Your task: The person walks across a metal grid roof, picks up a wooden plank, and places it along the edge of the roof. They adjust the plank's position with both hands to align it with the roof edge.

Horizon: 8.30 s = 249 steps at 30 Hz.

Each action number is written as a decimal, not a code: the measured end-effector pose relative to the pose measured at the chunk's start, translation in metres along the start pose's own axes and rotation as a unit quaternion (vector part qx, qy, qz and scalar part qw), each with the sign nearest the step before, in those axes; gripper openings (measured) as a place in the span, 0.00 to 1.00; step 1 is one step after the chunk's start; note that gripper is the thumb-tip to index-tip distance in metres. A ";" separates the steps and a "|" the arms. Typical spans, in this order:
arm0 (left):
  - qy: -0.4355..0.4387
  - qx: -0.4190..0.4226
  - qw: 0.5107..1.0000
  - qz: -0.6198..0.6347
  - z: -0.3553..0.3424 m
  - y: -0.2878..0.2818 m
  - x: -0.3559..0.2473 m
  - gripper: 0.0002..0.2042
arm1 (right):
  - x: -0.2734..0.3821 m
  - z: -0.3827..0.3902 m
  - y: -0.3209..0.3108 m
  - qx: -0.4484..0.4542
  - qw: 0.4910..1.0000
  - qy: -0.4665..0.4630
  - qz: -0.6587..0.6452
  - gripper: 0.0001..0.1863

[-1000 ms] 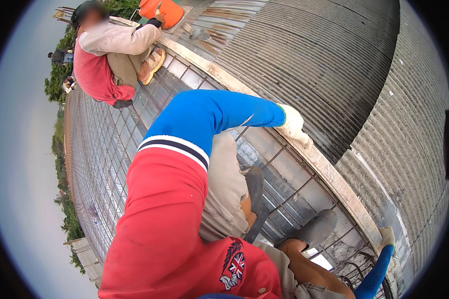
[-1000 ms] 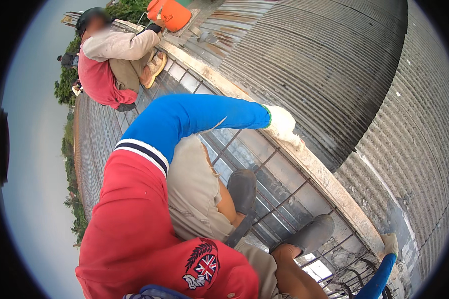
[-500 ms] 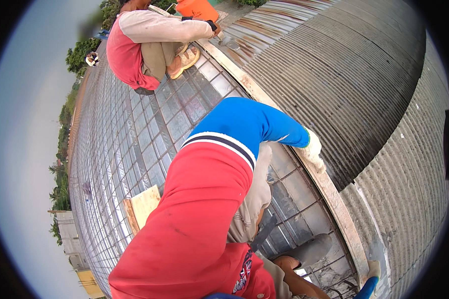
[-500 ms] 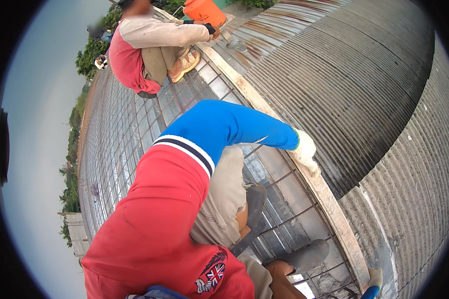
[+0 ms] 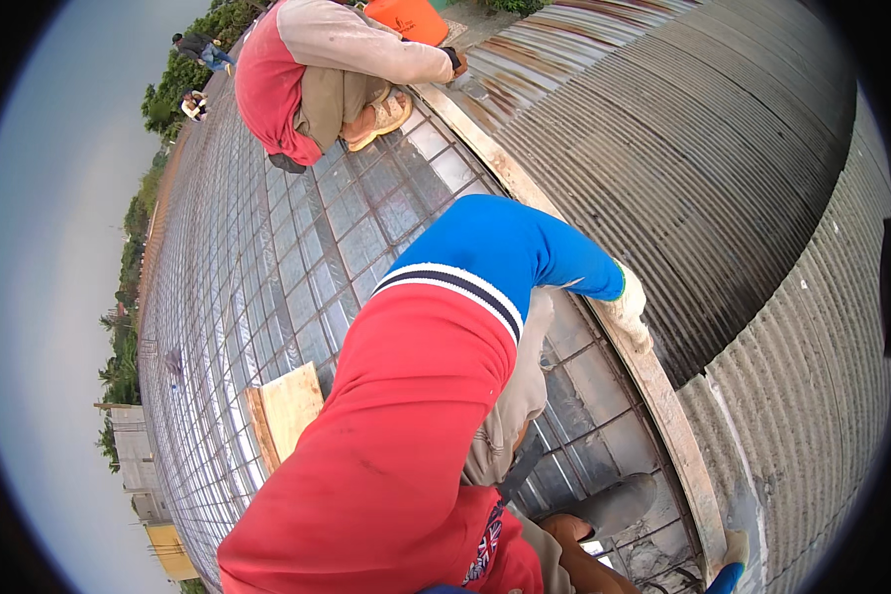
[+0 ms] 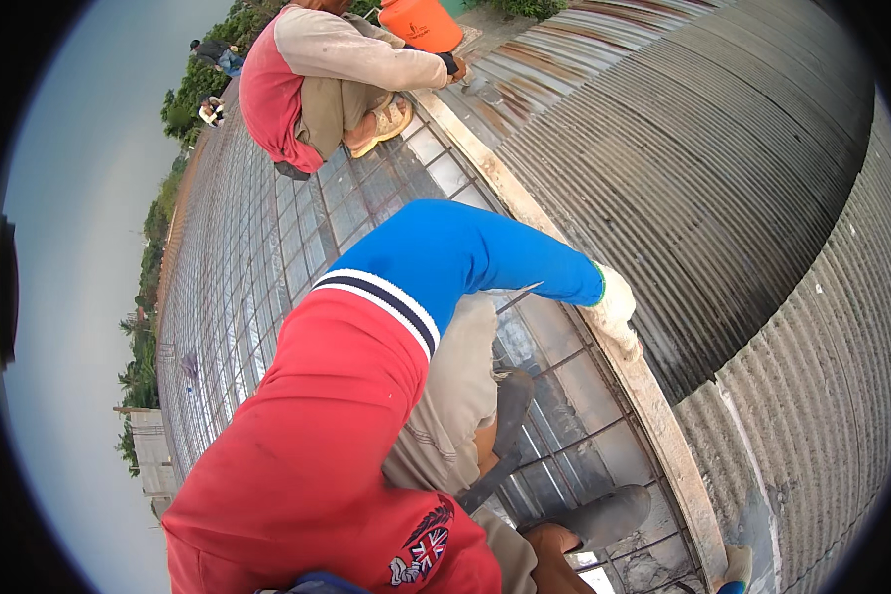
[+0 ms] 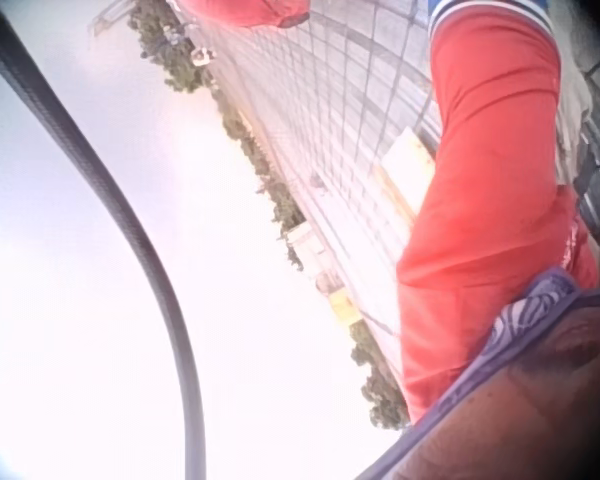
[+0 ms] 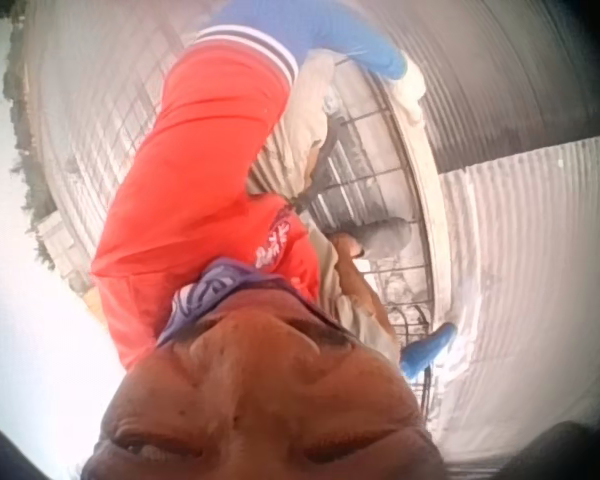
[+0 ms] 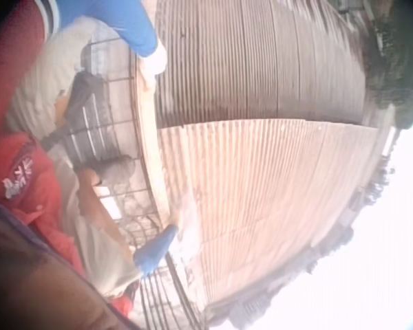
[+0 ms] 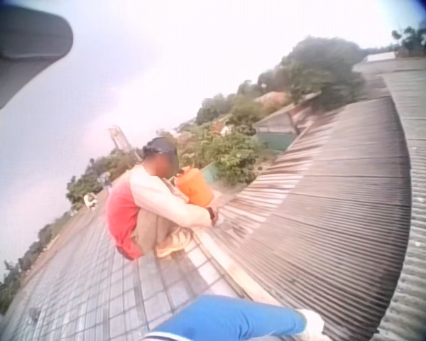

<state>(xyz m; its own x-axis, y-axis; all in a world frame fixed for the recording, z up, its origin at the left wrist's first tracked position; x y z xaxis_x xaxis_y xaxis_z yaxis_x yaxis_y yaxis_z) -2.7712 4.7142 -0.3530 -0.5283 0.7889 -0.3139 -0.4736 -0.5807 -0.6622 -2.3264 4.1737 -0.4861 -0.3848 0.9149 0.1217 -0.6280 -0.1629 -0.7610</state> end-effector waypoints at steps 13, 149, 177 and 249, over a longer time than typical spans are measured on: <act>0.024 0.009 0.999 0.022 0.000 0.002 0.001 0.50 | 0.008 -0.007 0.000 0.006 1.000 -0.002 0.020 0.18; 0.020 -0.026 0.998 -0.056 -0.002 -0.003 0.002 0.47 | -0.023 0.057 -0.019 -0.014 0.999 0.039 0.009 0.21; -0.004 -0.027 0.998 -0.054 0.000 -0.003 0.001 0.48 | -0.023 0.053 -0.022 -0.015 0.999 0.030 0.026 0.21; 0.015 -0.007 0.999 -0.036 0.002 -0.004 0.001 0.48 | -0.002 0.067 -0.026 -0.003 0.998 0.022 0.065 0.25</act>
<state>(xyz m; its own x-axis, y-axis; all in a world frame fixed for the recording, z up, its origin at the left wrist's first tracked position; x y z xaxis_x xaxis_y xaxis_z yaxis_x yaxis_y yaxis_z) -2.7712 4.7167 -0.3486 -0.4717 0.8345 -0.2847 -0.4995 -0.5189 -0.6937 -2.3544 4.1515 -0.4238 -0.4325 0.9016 -0.0065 -0.5712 -0.2795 -0.7718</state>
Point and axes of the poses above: each hand's wrist, its own z-axis away from the middle knuckle, its own y-axis out of the palm, x = y × z, the point moved 7 cm from there along -z, towards the middle knuckle, and after that the axes turned 9 degrees about -x, right-handed, at the moved point
